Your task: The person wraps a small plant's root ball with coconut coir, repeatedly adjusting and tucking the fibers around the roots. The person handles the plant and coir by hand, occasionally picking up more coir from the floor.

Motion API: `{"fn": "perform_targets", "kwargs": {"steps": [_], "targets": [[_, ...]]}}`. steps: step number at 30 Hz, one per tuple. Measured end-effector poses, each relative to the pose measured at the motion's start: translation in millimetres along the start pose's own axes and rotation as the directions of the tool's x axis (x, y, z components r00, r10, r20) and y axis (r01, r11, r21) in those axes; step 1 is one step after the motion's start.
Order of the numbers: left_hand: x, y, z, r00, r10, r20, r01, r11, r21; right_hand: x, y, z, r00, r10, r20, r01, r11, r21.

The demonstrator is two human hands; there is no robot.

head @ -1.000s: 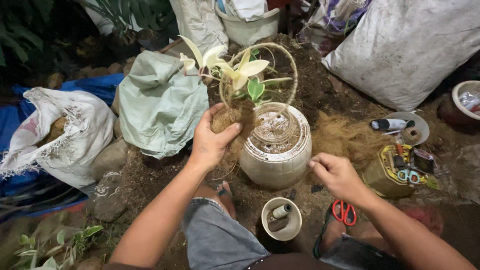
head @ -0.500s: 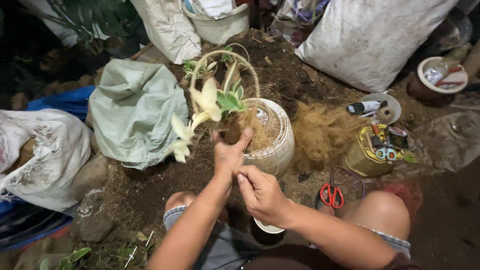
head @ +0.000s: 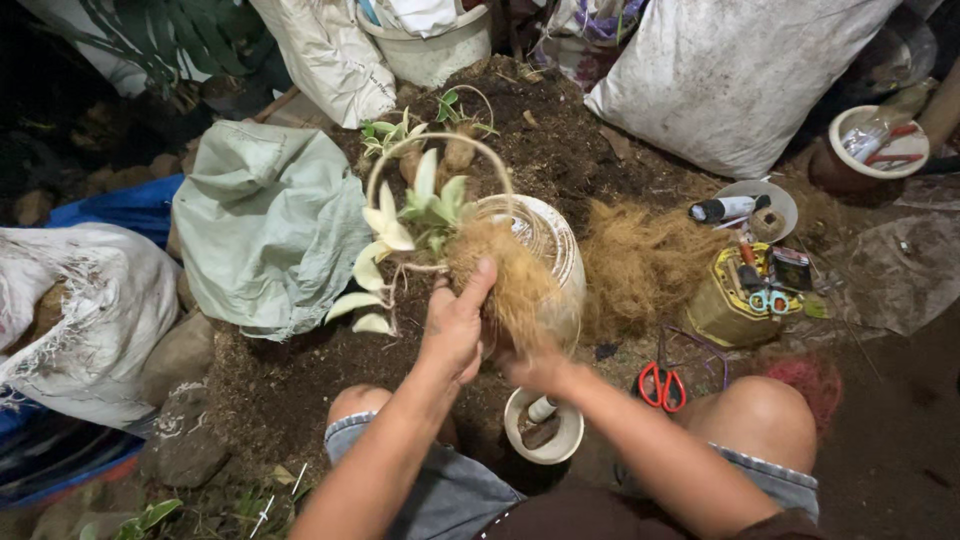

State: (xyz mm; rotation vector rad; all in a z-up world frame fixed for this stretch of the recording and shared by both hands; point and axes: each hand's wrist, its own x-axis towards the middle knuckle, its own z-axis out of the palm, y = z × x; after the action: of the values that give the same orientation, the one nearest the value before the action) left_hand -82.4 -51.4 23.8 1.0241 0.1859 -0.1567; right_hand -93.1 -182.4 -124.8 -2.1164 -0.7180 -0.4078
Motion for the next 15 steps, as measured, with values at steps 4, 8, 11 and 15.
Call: {"fn": "perform_targets", "kwargs": {"steps": [4, 8, 11, 15], "targets": [[-11, 4, -4, 0.993, 0.056, 0.108, -0.069, 0.990, 0.123, 29, 59, -51, 0.816, 0.448, 0.366, -0.575, 0.699, 0.425], [-8, 1, -14, 0.974, 0.130, 0.184, -0.183, 0.935, 0.305, 42, 46, -105, 0.756, 0.491, 0.433, -0.625, 0.345, 0.700], [1, -12, -20, 0.978, 0.184, 0.101, -0.209, 0.904, 0.372, 38, -4, -120, 0.767, 0.571, 0.293, -0.561, 0.373, 0.739], [12, -28, -21, 0.942, 0.333, -0.036, -0.228, 0.718, 0.658, 25, -84, -96, 0.749, 0.660, 0.061, -0.478, 0.474, 0.740]]}}
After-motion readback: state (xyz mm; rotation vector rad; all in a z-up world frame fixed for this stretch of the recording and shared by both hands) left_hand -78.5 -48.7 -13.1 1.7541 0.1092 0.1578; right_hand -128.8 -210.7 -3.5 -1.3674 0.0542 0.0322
